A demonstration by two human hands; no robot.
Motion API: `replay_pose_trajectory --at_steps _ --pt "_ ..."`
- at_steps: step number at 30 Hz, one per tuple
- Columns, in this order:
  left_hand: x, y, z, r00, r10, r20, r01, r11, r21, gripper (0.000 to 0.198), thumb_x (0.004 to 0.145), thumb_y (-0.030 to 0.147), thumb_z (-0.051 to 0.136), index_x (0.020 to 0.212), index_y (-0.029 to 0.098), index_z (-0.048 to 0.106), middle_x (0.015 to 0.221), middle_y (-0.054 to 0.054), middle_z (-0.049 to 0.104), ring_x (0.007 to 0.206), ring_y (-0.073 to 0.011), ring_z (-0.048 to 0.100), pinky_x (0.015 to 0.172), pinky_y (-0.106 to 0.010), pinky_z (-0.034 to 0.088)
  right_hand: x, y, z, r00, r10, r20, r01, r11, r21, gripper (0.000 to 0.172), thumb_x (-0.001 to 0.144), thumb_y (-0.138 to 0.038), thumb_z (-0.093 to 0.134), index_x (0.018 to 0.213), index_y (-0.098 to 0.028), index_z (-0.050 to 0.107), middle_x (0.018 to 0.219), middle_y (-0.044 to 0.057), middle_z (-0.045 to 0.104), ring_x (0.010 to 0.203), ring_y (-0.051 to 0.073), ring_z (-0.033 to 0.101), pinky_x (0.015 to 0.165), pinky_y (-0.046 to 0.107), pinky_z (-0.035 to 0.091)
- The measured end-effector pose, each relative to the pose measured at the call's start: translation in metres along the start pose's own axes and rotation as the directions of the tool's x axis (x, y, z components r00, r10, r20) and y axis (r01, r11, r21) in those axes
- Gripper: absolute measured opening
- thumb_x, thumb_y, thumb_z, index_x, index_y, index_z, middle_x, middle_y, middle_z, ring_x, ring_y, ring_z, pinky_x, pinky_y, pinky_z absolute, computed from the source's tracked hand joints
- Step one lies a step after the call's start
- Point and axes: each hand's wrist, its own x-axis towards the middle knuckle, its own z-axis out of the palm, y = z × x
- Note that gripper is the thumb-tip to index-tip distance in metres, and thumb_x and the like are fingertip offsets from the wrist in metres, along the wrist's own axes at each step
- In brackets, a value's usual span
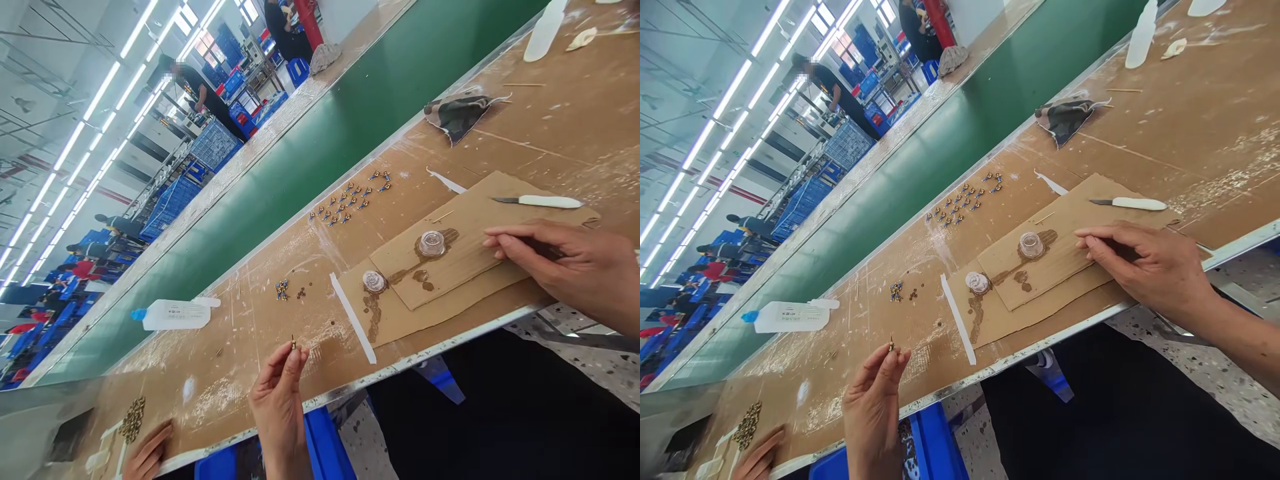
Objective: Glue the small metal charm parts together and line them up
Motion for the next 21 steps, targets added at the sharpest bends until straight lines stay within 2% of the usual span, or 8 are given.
replay_pose_trajectory --at_steps 3,5,7,9,11,13,16,21 --pt "-0.007 0.01 -0.002 1.0 -0.002 -0.023 0.002 1.0 0.021 0.038 0.089 0.037 0.056 0.121 0.016 0.053 0.12 -0.009 0.056 0.101 -0.0206 0.059 0.085 -0.042 0.051 0.0 0.006 0.001 0.999 -0.027 -0.02 0.027 1.0 0.002 0.026 0.087 -0.044 0.048 0.092 -0.027 0.068 0.077 -0.004 0.07 0.07 0.014 0.067 0.057 0.025 0.05" --pt "-0.009 0.023 -0.014 0.999 0.011 -0.051 -0.01 0.999 0.032 0.037 0.089 0.038 0.054 0.12 0.018 0.054 0.12 -0.01 0.057 0.101 -0.0201 0.059 0.084 -0.042 0.052 -0.001 0.007 0.002 0.999 -0.027 -0.023 0.028 1.0 0.007 0.027 0.087 -0.044 0.049 0.092 -0.026 0.068 0.077 -0.004 0.07 0.07 0.013 0.067 0.059 0.023 0.05" --pt "-0.01 0.04 -0.032 0.996 0.034 -0.087 -0.031 0.999 0.038 0.034 0.086 0.044 0.057 0.116 0.027 0.058 0.114 -0.007 0.062 0.1 -0.0209 0.06 0.08 -0.04 0.054 -0.001 0.006 0.002 0.999 -0.021 -0.026 0.022 1.0 0.018 0.027 0.087 -0.043 0.049 0.092 -0.025 0.068 0.078 -0.003 0.07 0.07 0.013 0.067 0.061 0.023 0.05" --pt "-0.012 0.055 -0.046 0.989 0.068 -0.129 -0.062 0.997 0.043 0.035 0.073 0.051 0.069 0.106 0.04 0.063 0.095 -0.003 0.069 0.099 -0.0238 0.062 0.069 -0.035 0.058 0.0 0.005 0.001 1.0 -0.014 -0.021 0.015 1.0 0.024 0.027 0.086 -0.042 0.049 0.091 -0.025 0.069 0.077 -0.003 0.07 0.07 0.013 0.067 0.06 0.023 0.049" --pt "-0.016 0.062 -0.046 0.985 0.09 -0.146 -0.085 0.995 0.046 0.038 0.06 0.055 0.077 0.095 0.044 0.067 0.078 -0.002 0.07 0.094 -0.0261 0.065 0.06 -0.034 0.059 0.001 0.004 0.0 1.0 -0.008 -0.005 0.009 1.0 0.022 0.026 0.086 -0.041 0.049 0.092 -0.025 0.069 0.076 -0.002 0.07 0.069 0.013 0.067 0.059 0.023 0.049" --pt "-0.02 0.058 -0.029 0.995 0.052 -0.088 -0.049 0.998 0.038 0.039 0.057 0.057 0.078 0.092 0.041 0.07 0.074 -0.002 0.071 0.088 -0.0269 0.067 0.058 -0.037 0.06 0.002 0.005 -0.001 1.0 -0.009 0.004 0.009 1.0 0.026 0.026 0.086 -0.039 0.049 0.091 -0.024 0.069 0.077 -0.002 0.071 0.068 0.013 0.067 0.058 0.023 0.049" --pt "-0.024 0.044 0.015 0.998 -0.019 0.065 0.016 0.999 0.047 0.039 0.053 0.05 0.082 0.087 0.032 0.074 0.074 -0.003 0.072 0.078 -0.0257 0.069 0.064 -0.042 0.061 0.004 0.006 -0.001 1.0 -0.028 -0.004 0.028 0.998 0.059 0.025 0.086 -0.037 0.05 0.09 -0.022 0.069 0.077 -0.001 0.071 0.067 0.013 0.067 0.058 0.023 0.05" --pt "-0.021 0.038 0.068 0.972 -0.081 0.221 0.079 0.997 0.02 0.033 0.045 0.039 0.088 0.069 0.021 0.074 0.063 -0.002 0.069 0.061 -0.017 0.068 0.069 -0.032 0.06 0.006 0.006 -0.001 0.998 -0.065 -0.001 0.065 0.987 0.149 0.02 0.088 -0.03 0.051 0.092 -0.02 0.067 0.08 0.002 0.072 0.067 0.013 0.067 0.059 0.023 0.051"
